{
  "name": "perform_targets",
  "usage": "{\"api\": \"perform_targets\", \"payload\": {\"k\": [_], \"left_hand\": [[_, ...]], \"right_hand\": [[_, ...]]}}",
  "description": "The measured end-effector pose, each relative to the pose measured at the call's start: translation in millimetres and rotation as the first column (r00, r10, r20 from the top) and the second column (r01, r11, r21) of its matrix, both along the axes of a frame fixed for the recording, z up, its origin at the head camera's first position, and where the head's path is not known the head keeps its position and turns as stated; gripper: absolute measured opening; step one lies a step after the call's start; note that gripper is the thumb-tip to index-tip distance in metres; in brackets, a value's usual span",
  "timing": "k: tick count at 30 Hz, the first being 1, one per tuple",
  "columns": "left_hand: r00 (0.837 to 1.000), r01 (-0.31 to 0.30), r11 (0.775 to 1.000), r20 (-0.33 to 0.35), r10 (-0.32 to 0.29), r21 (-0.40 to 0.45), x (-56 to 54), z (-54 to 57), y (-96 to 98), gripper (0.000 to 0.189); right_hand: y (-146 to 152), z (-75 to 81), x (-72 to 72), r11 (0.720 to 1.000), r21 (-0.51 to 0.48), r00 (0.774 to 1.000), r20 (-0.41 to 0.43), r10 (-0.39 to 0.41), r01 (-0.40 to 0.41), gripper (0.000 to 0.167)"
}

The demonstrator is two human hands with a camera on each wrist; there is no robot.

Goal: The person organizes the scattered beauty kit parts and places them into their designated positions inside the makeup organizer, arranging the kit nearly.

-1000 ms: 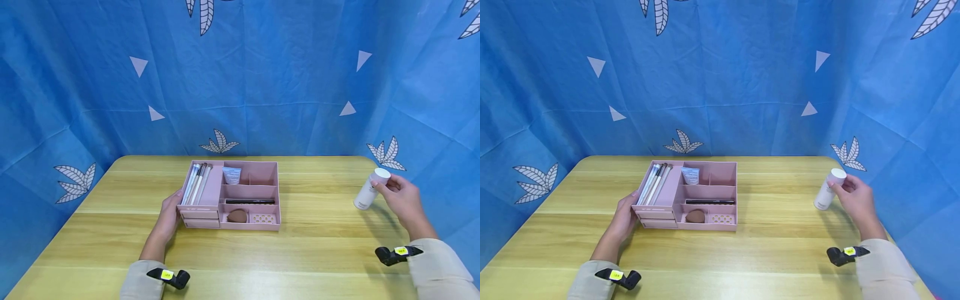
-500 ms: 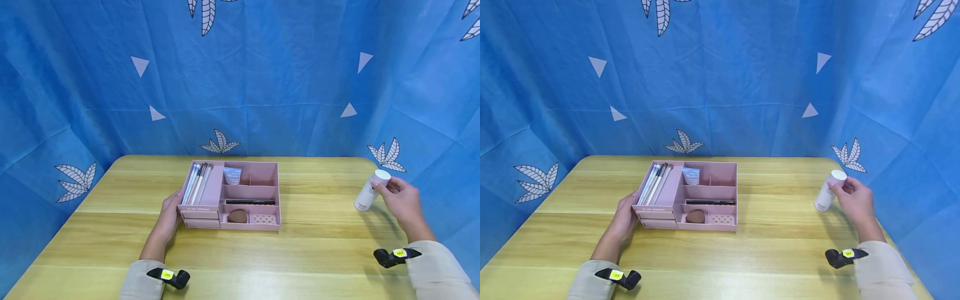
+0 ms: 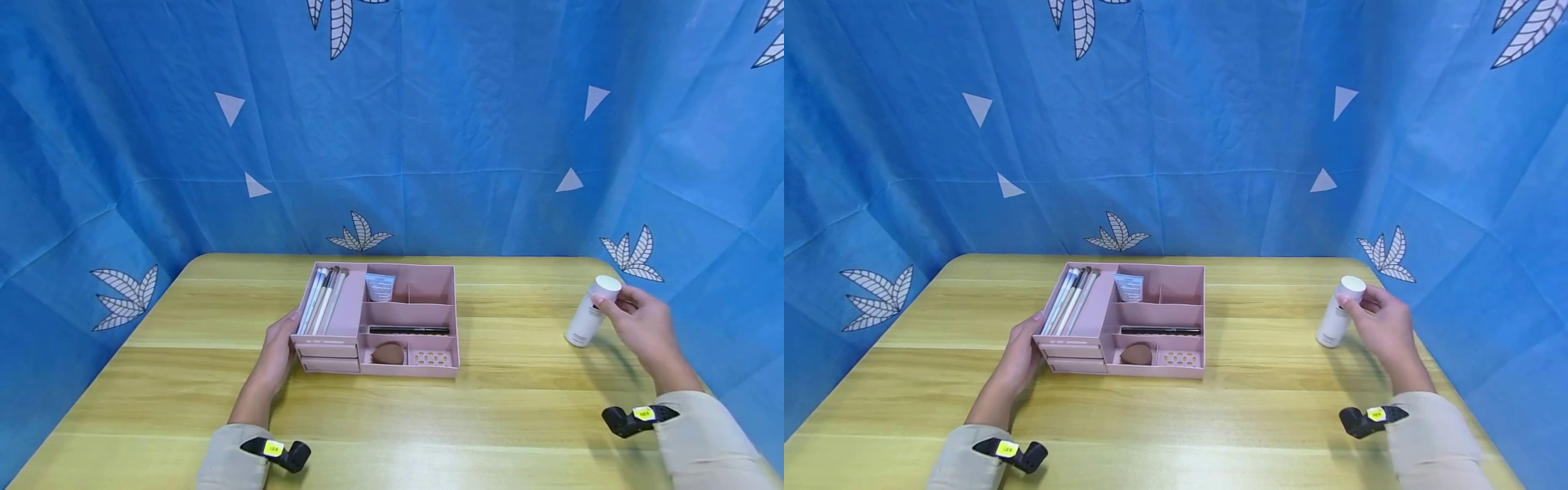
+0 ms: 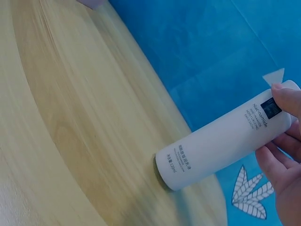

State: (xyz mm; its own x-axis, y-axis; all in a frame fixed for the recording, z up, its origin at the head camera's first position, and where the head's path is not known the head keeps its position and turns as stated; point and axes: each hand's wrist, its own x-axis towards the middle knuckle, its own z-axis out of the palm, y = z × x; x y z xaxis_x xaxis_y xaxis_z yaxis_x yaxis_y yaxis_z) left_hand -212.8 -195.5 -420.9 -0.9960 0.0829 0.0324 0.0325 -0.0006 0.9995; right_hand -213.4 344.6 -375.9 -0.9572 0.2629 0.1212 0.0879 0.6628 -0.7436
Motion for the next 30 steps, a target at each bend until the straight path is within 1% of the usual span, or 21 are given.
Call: {"api": "perform_targets", "payload": {"k": [4, 12, 18, 25, 30], "left_hand": [[1.000, -0.006, 1.000, -0.002, 0.006, -0.001, -0.3, -0.2, -0.3, 0.055], [1.000, -0.029, 1.000, 0.002, 0.029, 0.005, -1.4, 0.4, 0.7, 0.052], [1.000, -0.011, 1.000, 0.002, 0.011, -0.005, 0.0, 1.2, 0.6, 0.055], [1.000, 0.001, 1.000, 0.002, -0.001, -0.009, 0.4, 0.9, -0.7, 0.054], [1.000, 0.000, 1.000, 0.009, 0.001, -0.016, 0.3, 0.3, -0.5, 0.056]], "right_hand": [[-10.1, 4.4, -2.3, 0.999, -0.021, 1.000, -0.012, 0.025, -0.025, 0.069], [-37.3, 17.7, -7.2, 0.995, -0.050, 0.994, -0.068, 0.082, -0.086, 0.064], [-56.8, 29.5, -9.6, 0.987, -0.079, 0.987, -0.089, 0.136, -0.143, 0.066], [-76.6, 44.3, -10.7, 0.974, -0.085, 0.973, -0.117, 0.201, -0.211, 0.064], [-91.1, 54.4, -10.9, 0.958, -0.109, 0.959, -0.137, 0.250, -0.265, 0.061]]}}
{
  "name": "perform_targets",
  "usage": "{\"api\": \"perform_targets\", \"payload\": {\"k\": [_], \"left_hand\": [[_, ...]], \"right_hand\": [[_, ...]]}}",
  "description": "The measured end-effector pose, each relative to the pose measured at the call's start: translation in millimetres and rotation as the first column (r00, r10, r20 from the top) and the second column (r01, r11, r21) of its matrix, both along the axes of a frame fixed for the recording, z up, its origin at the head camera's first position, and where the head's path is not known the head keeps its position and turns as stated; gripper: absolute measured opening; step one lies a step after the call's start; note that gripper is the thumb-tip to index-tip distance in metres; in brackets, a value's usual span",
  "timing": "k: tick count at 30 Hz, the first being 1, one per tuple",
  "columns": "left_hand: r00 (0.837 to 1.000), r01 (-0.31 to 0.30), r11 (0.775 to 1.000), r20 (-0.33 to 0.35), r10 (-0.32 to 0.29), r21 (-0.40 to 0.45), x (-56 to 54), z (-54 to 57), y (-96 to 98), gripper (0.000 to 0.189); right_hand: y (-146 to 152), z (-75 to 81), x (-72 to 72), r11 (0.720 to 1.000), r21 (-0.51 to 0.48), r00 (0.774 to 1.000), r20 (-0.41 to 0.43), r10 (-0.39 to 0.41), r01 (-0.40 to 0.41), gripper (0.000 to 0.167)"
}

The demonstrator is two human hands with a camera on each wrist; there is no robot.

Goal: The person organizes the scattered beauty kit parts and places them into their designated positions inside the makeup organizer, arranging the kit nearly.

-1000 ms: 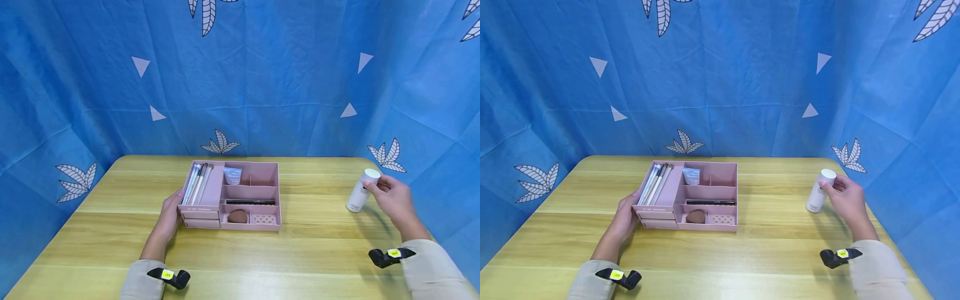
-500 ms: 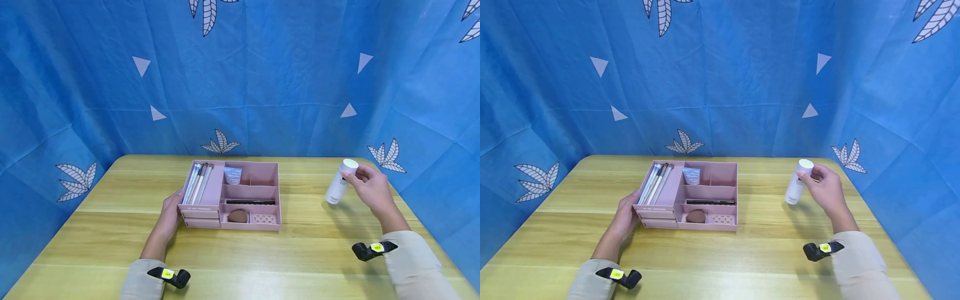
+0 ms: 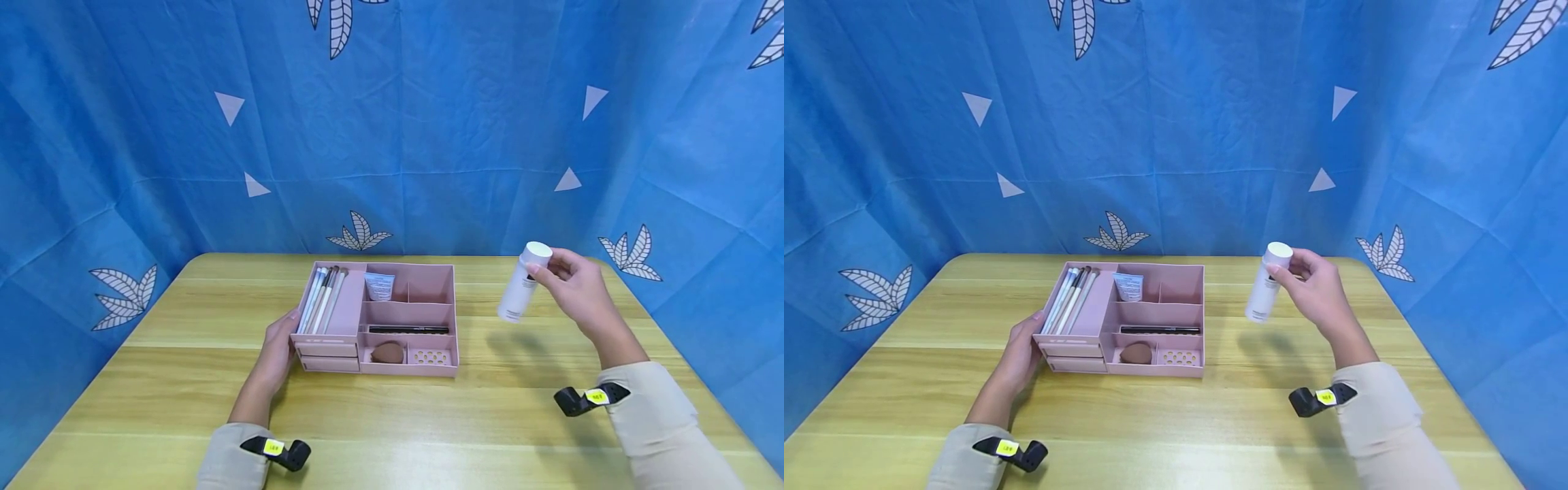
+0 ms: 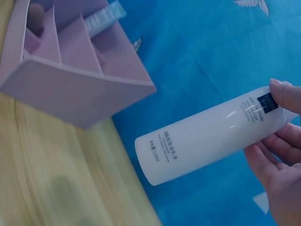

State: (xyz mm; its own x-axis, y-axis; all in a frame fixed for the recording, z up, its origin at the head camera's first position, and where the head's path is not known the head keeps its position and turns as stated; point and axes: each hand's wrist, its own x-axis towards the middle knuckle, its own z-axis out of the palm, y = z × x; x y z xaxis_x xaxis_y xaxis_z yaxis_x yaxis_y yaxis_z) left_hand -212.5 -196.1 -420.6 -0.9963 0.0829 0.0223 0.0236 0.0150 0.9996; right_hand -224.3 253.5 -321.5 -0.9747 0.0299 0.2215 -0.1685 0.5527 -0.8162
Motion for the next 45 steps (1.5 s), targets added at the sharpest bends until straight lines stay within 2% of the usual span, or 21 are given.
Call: {"api": "perform_targets", "payload": {"k": [11, 21, 34, 39, 45], "left_hand": [[1.000, -0.015, 0.999, -0.007, 0.014, -0.041, -1.8, 1.1, 0.2, 0.059], [1.000, -0.008, 1.000, -0.019, 0.007, -0.021, -3.0, 1.4, -0.3, 0.058], [1.000, -0.017, 1.000, -0.018, 0.017, -0.009, -2.3, 1.4, -1.6, 0.057], [0.999, -0.030, 1.000, -0.015, 0.030, -0.002, -2.3, 0.3, -1.3, 0.055], [1.000, -0.019, 1.000, -0.012, 0.019, -0.002, -2.2, -1.1, -0.7, 0.056]], "right_hand": [[-37.2, 12.9, -12.8, 0.987, -0.096, 0.991, -0.023, 0.130, -0.132, 0.057], [-73.7, 9.0, -33.8, 0.963, -0.169, 0.978, -0.031, 0.207, -0.210, 0.051], [-107.1, -1.0, -51.2, 0.948, -0.239, 0.977, -0.074, 0.198, -0.210, 0.044], [-114.1, -4.2, -55.3, 0.949, -0.255, 0.983, -0.054, 0.176, -0.184, 0.042], [-119.2, -10.6, -58.9, 0.950, -0.266, 0.986, -0.039, 0.160, -0.165, 0.041]]}}
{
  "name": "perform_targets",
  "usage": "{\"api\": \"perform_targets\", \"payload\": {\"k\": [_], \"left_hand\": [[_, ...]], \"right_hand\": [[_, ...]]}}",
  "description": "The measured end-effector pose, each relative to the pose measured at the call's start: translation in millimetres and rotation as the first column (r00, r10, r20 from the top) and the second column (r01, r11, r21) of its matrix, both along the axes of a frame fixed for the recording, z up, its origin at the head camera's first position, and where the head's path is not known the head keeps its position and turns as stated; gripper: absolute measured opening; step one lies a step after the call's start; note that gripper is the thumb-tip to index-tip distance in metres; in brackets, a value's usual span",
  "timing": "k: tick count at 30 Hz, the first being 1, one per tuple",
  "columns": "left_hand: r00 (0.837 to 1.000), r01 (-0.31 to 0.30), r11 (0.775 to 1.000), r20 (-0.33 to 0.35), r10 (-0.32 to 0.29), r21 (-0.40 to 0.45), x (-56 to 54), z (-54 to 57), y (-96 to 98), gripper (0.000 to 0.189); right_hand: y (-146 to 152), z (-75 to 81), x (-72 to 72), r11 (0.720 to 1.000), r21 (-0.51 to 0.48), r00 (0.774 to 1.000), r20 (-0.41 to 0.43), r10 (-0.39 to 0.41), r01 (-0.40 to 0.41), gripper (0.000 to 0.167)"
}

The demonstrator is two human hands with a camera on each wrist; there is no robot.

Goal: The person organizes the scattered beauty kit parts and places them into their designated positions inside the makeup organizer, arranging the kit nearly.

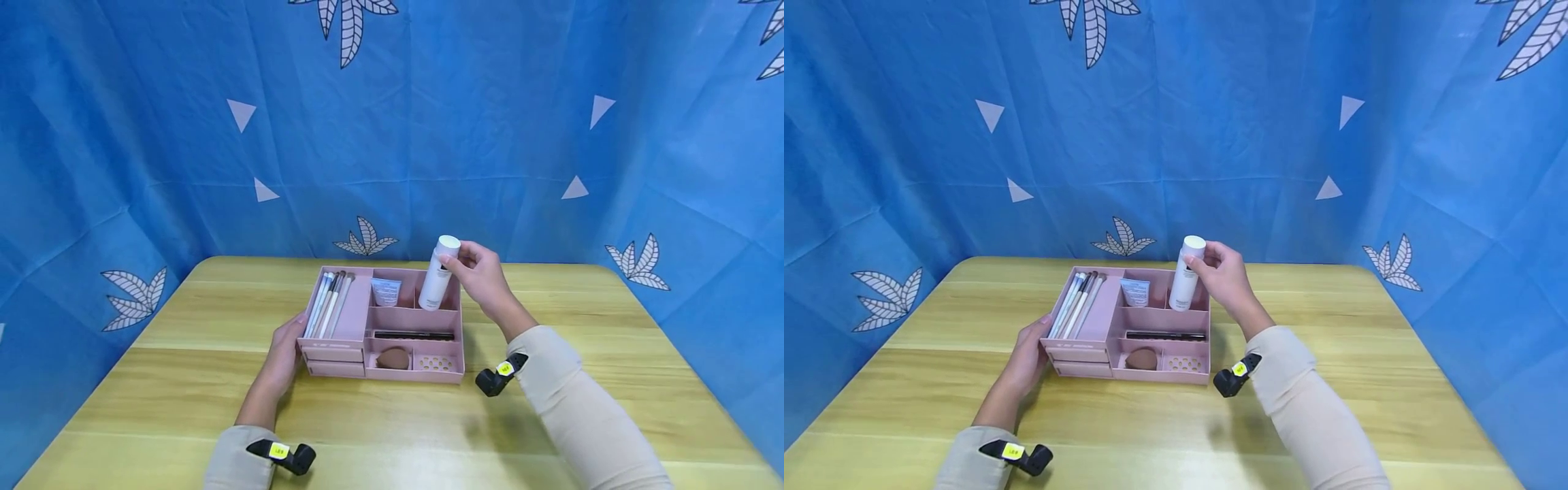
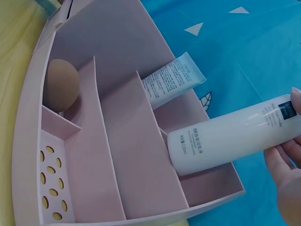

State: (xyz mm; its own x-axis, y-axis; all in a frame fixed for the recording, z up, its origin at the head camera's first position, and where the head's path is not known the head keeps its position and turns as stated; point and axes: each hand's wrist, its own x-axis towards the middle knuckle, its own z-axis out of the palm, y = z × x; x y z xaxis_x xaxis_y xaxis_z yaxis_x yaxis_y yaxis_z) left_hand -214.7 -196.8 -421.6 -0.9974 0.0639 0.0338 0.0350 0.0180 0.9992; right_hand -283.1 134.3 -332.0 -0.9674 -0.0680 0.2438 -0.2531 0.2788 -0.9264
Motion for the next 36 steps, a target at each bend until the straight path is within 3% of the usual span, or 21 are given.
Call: {"api": "perform_targets", "payload": {"k": [16, 36], "left_hand": [[1.000, 0.000, 1.000, 0.012, 0.000, 0.005, -0.4, 0.3, 0.0, 0.055], [1.000, -0.017, 1.000, -0.017, 0.017, -0.013, 2.1, 0.1, 0.4, 0.053]], "right_hand": [[-10.2, -2.9, -4.8, 0.997, 0.060, 0.999, -0.018, -0.039, 0.040, 0.043], [-21.7, -35.1, 1.3, 0.987, 0.162, 1.000, -0.011, -0.014, 0.016, 0.038]]}}
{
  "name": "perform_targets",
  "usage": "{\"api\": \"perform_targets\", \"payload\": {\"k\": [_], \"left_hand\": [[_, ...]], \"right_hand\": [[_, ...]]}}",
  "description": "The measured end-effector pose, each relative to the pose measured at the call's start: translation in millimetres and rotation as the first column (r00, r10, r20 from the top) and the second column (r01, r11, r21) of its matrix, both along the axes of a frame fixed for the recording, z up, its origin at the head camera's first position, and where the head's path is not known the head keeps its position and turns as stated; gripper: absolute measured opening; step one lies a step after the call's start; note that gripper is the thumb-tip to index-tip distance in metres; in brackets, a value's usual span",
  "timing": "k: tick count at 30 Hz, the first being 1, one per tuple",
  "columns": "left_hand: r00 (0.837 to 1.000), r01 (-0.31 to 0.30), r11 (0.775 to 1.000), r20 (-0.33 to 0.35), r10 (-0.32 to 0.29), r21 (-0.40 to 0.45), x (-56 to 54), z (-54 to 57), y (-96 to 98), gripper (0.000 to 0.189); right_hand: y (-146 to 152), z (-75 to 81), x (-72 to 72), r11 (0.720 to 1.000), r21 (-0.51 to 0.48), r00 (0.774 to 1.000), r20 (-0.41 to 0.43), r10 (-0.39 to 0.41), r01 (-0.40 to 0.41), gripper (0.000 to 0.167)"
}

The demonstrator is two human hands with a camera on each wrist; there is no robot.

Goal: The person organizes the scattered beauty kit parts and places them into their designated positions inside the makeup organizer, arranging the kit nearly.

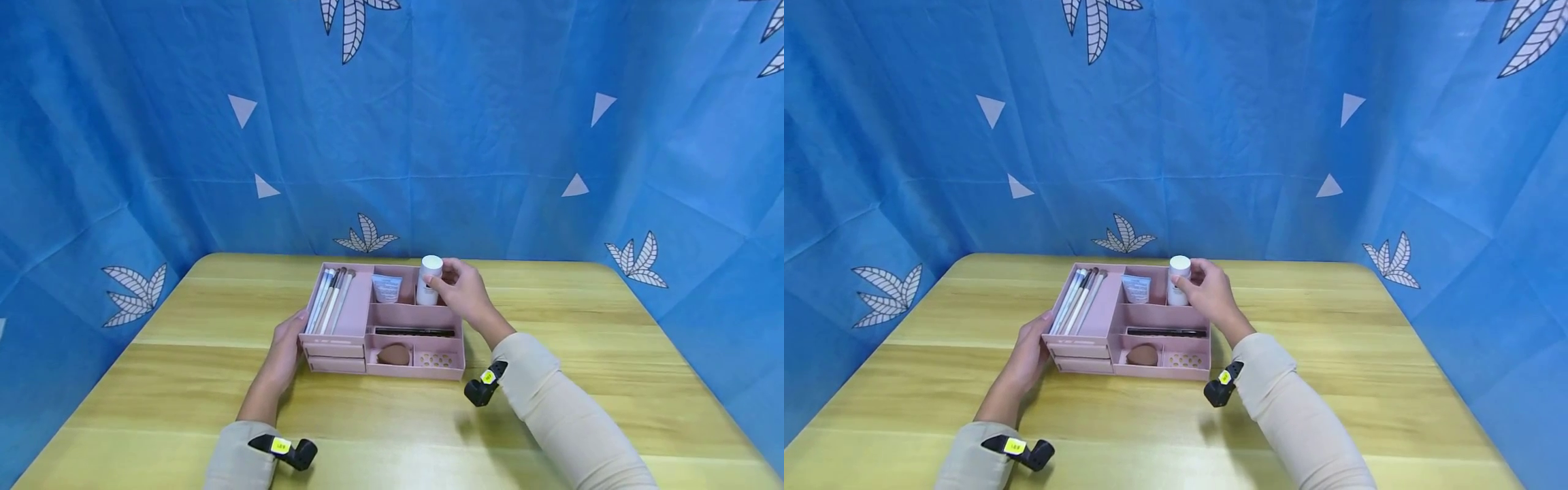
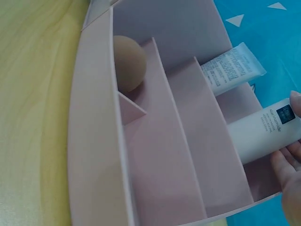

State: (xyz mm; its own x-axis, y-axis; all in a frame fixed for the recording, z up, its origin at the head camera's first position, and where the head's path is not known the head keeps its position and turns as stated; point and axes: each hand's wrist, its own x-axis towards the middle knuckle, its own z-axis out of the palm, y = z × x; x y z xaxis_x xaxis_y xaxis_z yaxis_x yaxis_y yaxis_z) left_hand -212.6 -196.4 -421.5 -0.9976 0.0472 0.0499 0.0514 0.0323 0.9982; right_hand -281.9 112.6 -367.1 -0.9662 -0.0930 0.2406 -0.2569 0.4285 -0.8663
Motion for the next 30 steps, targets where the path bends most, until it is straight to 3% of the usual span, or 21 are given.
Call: {"api": "perform_targets", "payload": {"k": [15, 30], "left_hand": [[1.000, 0.000, 1.000, 0.008, 0.000, 0.015, -2.9, -1.6, -1.3, 0.051], [1.000, 0.003, 1.000, -0.007, -0.003, 0.010, -2.0, -0.9, -0.1, 0.052]], "right_hand": [[-4.6, -6.7, 2.3, 0.995, 0.085, 0.999, -0.006, -0.043, 0.043, 0.039], [-1.1, -7.4, 0.2, 0.994, 0.107, 1.000, 0.010, -0.028, 0.027, 0.043]]}}
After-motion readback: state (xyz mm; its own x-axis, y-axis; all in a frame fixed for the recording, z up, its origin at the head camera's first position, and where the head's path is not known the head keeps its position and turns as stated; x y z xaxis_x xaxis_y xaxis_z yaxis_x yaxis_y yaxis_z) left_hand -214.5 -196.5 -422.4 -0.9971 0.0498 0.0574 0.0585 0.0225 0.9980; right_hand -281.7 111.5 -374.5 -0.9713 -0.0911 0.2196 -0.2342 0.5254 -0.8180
